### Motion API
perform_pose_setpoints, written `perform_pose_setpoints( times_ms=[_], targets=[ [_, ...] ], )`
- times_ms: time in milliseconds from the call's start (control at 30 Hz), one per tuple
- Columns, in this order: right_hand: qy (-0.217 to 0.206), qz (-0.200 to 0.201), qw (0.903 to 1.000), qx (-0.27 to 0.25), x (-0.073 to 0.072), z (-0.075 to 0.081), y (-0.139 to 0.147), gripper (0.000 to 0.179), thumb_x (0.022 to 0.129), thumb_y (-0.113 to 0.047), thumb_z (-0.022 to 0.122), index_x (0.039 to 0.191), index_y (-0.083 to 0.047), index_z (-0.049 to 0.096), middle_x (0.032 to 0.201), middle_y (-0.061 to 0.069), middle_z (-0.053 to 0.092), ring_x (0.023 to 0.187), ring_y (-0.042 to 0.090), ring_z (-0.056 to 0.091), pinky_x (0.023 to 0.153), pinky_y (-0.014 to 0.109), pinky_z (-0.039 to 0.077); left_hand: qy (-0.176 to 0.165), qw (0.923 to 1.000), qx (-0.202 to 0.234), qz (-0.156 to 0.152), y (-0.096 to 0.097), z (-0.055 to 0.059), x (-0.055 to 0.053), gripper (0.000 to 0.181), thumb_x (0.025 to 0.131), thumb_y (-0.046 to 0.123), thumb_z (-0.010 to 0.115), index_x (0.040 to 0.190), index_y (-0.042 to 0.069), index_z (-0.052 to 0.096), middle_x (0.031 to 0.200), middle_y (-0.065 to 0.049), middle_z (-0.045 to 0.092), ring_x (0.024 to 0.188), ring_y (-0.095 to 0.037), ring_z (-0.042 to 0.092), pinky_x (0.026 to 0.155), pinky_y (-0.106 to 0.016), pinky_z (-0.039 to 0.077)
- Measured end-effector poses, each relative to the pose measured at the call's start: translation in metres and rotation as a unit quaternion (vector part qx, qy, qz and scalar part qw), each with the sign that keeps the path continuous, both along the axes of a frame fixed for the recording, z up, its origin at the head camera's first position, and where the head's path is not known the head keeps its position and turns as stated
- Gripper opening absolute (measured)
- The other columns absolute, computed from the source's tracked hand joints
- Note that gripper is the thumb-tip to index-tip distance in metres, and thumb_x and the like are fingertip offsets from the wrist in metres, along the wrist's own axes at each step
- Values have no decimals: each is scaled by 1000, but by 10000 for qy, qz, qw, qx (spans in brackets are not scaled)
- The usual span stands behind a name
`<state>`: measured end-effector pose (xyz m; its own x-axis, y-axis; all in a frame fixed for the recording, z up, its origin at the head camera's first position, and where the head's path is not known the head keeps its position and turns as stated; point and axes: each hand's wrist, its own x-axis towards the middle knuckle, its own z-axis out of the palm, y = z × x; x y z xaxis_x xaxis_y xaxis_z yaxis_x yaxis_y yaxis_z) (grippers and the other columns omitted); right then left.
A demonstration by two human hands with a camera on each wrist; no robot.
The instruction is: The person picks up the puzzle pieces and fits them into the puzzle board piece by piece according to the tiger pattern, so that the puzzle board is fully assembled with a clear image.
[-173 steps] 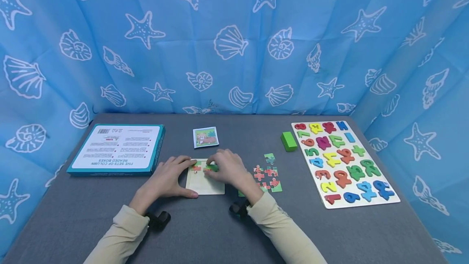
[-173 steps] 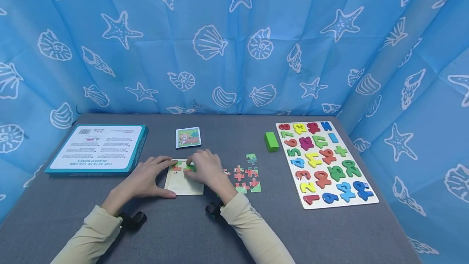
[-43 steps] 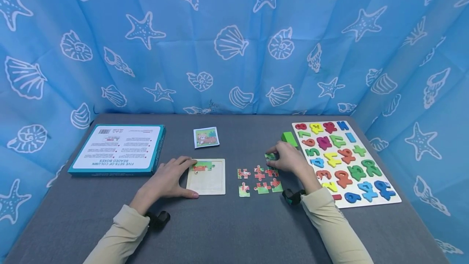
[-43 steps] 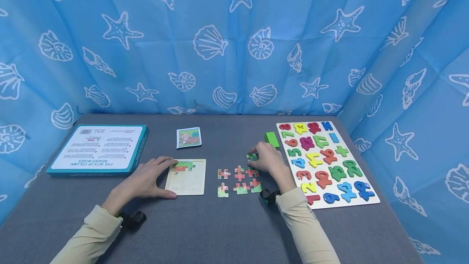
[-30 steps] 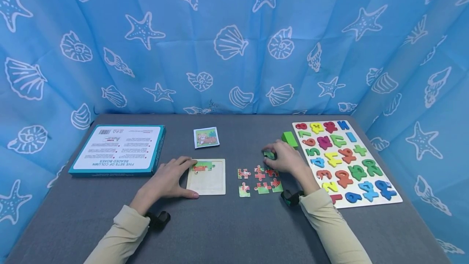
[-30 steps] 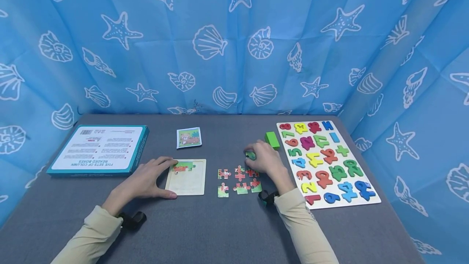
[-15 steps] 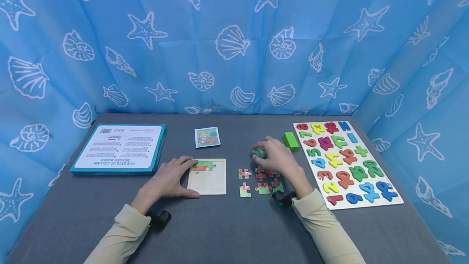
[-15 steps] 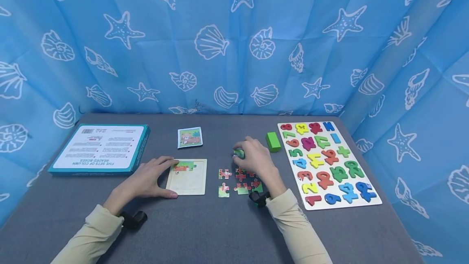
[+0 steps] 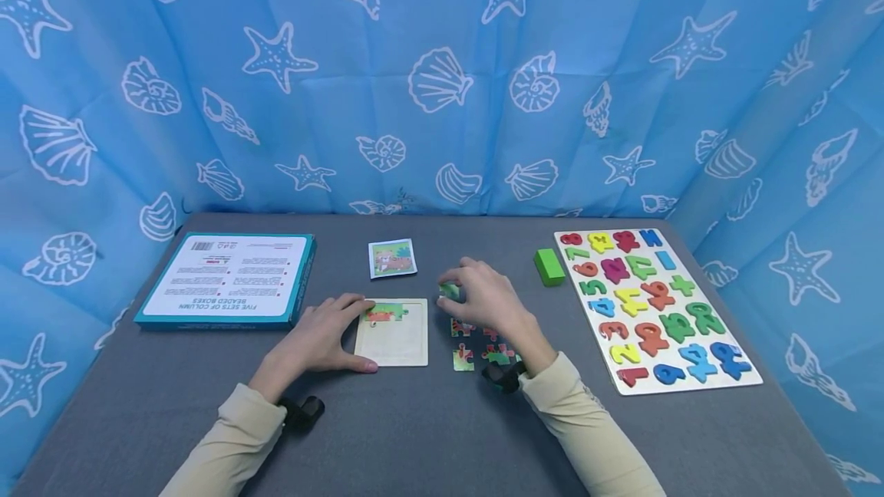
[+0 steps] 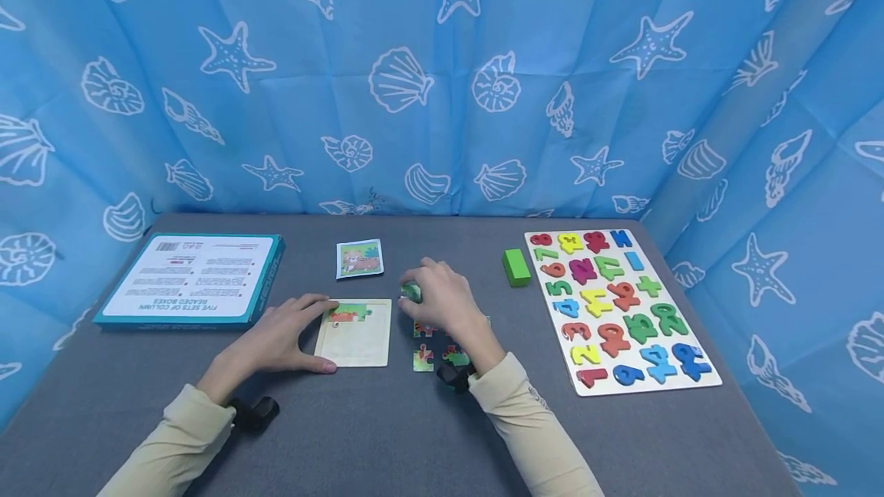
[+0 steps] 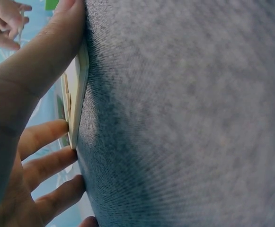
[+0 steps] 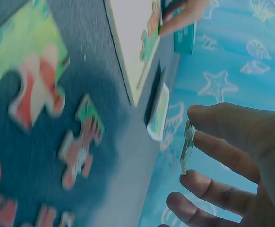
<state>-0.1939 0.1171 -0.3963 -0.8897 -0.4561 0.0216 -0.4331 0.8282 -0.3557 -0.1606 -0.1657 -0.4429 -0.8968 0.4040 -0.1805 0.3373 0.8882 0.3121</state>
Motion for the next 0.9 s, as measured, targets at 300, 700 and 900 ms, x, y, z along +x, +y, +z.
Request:
perform_pose_setpoints(
  times_ms=[300, 700, 900],
  targets=[
    [-63, 394, 9992, 58, 3, -6, -27, 30, 93, -29, 75, 118, -13, 76, 105, 7, 68, 86, 19, 57, 66, 36, 49, -35, 10000, 66, -13, 0, -1, -1, 106, 71, 71, 80, 153, 15, 46, 153, -16, 49, 135, -41, 51, 103, -69, 43],
    [-510, 428, 9971, 369, 2, -18, -47, 29, 94, -33, 74, 120, -19, 76, 109, 5, 69, 88, 18, 59, 69, 35, 51, -20, 10000, 38, -47, -1, -1, 0, 106, 71, 72, 80, 154, 16, 46, 153, -15, 49, 134, -40, 52, 101, -68, 44],
    [-617, 334, 9964, 486, 0, -25, -52, 30, 94, -35, 73, 121, -22, 76, 110, 5, 69, 88, 17, 59, 68, 34, 50, -18, 10000, 44, -41, -1, -2, -1, 105, 71, 73, 80, 153, 17, 46, 153, -15, 50, 133, -40, 52, 102, -68, 44]
  ],
)
